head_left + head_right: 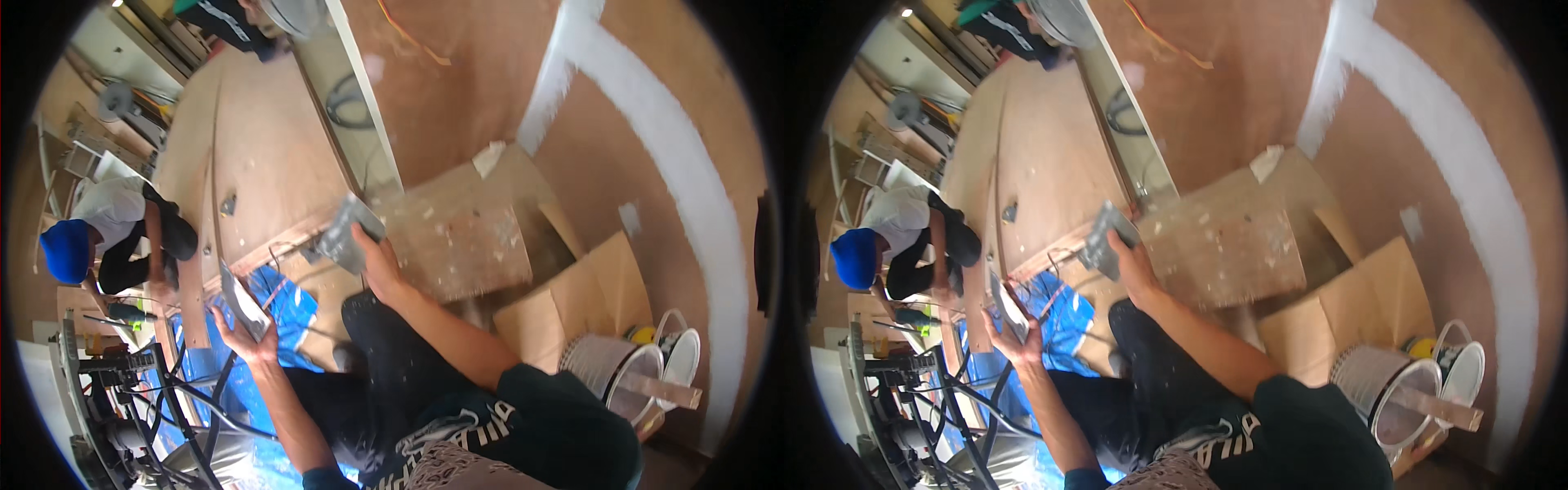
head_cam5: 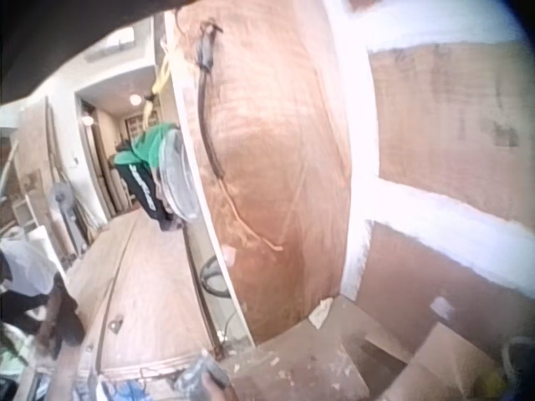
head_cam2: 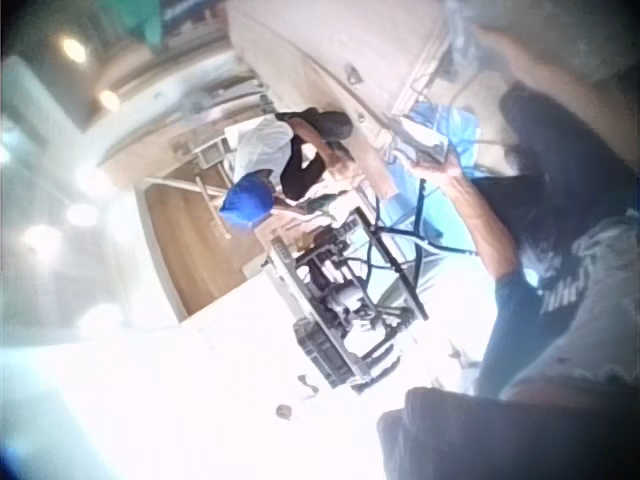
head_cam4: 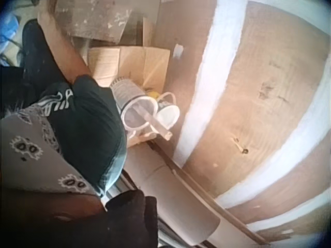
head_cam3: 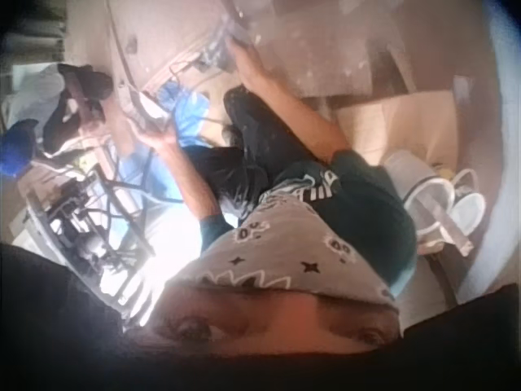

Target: The person scoops joint compound from a bucket onto a hawk and uses a putty knife to apply it to the seams of a wall. They spread the compound over the joints and smooth the surface, working on different sections of the wall throughout the clip.

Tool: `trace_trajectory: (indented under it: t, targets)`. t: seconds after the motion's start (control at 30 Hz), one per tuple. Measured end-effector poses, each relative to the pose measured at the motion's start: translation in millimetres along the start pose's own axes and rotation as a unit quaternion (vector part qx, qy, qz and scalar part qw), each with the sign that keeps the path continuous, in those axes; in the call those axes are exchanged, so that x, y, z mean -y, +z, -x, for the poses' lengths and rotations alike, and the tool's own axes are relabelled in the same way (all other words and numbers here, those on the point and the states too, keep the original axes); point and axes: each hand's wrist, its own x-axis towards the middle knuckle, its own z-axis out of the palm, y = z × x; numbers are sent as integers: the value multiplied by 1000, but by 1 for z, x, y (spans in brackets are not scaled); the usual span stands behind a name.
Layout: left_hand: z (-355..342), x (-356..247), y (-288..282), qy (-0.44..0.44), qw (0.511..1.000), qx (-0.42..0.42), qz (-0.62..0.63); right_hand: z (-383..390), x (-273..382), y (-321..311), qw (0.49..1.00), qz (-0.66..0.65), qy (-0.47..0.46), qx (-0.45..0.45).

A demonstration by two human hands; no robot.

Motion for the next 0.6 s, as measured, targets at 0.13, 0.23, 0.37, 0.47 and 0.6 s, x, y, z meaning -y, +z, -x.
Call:
trace_trajectory:
  t: [0.13,0.23,0.37,0.47,0.6]
  targets:
    - [-13,-10,-24,18,996,2,-91,-13,-16,-11,1000,3,20,2]
    - [-21,9,-11,-25,991,-14,-132,-20,1,-13,998,45,-14,28]
    - [-26,18,-10,-59,986,-23,-153,-12,23,-5,969,209,-103,78]
    - [-21,24,6,-62,986,-16,-157,-7,43,2,940,290,-143,107]
    - [-25,23,19,-65,976,2,-207,2,72,23,911,336,-195,139]
